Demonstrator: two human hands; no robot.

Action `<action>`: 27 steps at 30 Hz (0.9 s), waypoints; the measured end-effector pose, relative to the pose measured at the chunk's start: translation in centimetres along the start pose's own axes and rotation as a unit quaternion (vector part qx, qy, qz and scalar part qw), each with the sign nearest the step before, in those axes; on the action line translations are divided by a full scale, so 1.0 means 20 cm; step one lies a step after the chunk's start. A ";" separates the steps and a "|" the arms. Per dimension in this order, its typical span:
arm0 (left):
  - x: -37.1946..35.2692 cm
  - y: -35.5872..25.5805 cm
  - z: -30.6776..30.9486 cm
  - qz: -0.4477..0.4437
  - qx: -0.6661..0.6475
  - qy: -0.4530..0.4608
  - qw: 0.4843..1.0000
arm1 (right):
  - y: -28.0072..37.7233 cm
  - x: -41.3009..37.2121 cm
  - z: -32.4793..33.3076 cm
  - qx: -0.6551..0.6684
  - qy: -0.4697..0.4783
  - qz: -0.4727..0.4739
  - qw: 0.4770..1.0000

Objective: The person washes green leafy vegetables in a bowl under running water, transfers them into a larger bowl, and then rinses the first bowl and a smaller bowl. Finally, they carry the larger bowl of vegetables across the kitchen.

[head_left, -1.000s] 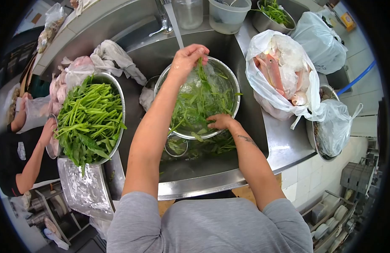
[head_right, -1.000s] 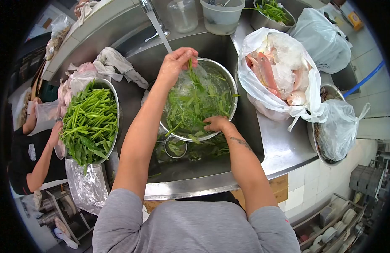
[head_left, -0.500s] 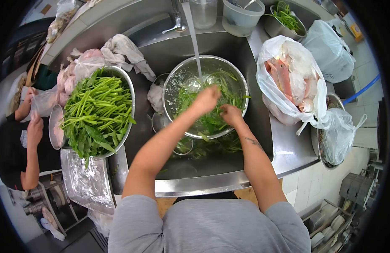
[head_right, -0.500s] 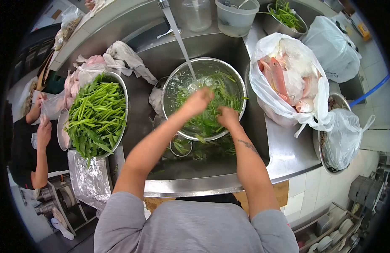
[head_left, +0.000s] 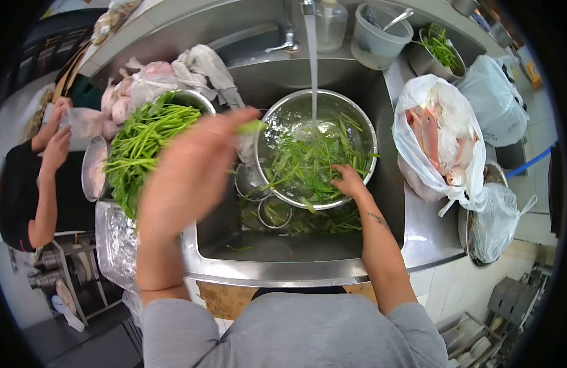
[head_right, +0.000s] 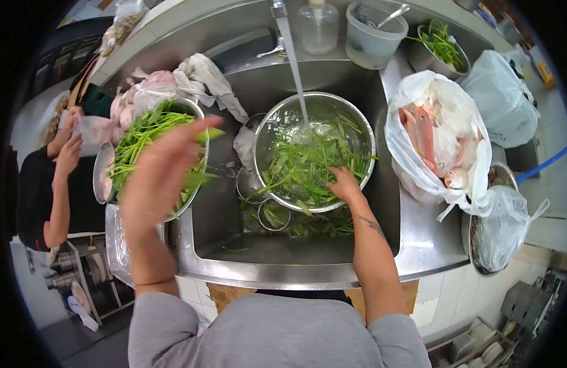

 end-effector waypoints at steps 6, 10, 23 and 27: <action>-0.16 0.28 0.57 0.096 0.188 0.038 0.977 | 0.01 -0.02 -0.01 0.009 0.011 0.013 1.000; -0.15 0.30 0.32 0.082 0.581 -0.131 0.799 | 0.00 0.01 -0.02 -0.004 0.058 -0.012 0.998; 0.29 2.08 -1.41 0.328 0.069 -0.089 0.938 | -0.04 0.01 0.01 -0.007 0.022 0.008 1.000; 0.40 1.85 -1.17 0.400 -0.093 -0.168 0.896 | -0.03 -0.04 -0.02 0.000 0.024 -0.002 1.000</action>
Point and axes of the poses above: each hand's wrist, its own x-axis towards the middle knuckle, its own z-axis out of the back of the hand, y = z × x, the point moved 2 cm from there along x, towards the middle knuckle, and after that the axes turned 14 degrees about y, right-handed, at the moved point
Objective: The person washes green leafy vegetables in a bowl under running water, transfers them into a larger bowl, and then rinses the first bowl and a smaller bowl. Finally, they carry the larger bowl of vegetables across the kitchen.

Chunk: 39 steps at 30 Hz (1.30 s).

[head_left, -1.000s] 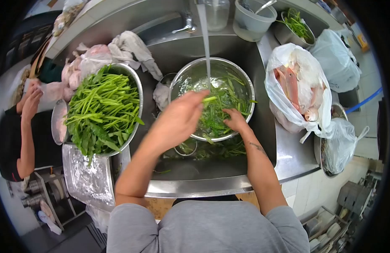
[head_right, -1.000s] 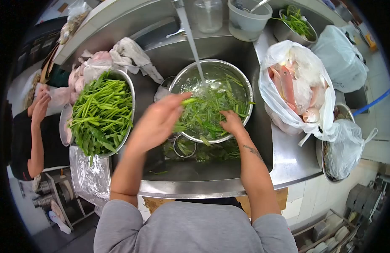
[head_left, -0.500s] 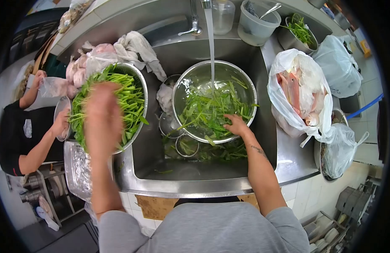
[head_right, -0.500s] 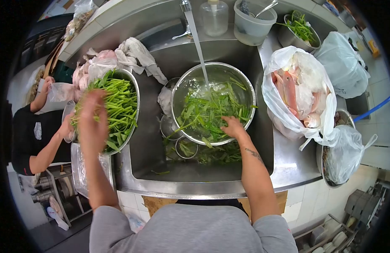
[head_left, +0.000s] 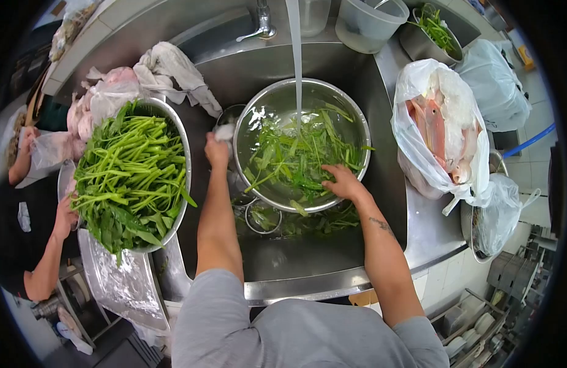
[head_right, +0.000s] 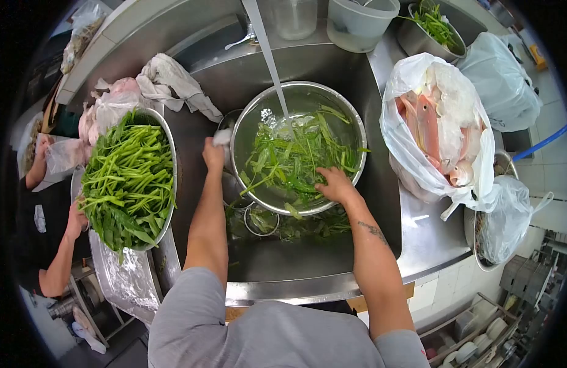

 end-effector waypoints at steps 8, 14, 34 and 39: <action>-0.33 -0.94 0.49 -0.234 -0.216 -0.199 0.927 | 0.00 0.04 -0.01 0.025 0.003 0.035 0.999; -0.38 -1.39 0.89 -0.289 -0.450 -0.100 0.839 | -0.01 0.05 0.01 0.052 -0.027 0.053 0.997; -0.40 -1.37 0.78 -0.149 -0.202 0.405 0.879 | 1.08 0.16 0.47 0.681 -0.003 0.332 0.653; 0.11 -1.25 0.97 -0.148 0.175 0.151 0.962 | 1.01 0.24 0.34 0.750 -0.100 0.272 0.595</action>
Point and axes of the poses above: each hand's wrist, its own x-axis towards the middle knuckle, its own z-axis out of the back of the hand, y = z × x, the point moved 2 cm from there along x, towards the middle knuckle, and after that the axes turned 14 degrees about y, right-handed, at the moved point
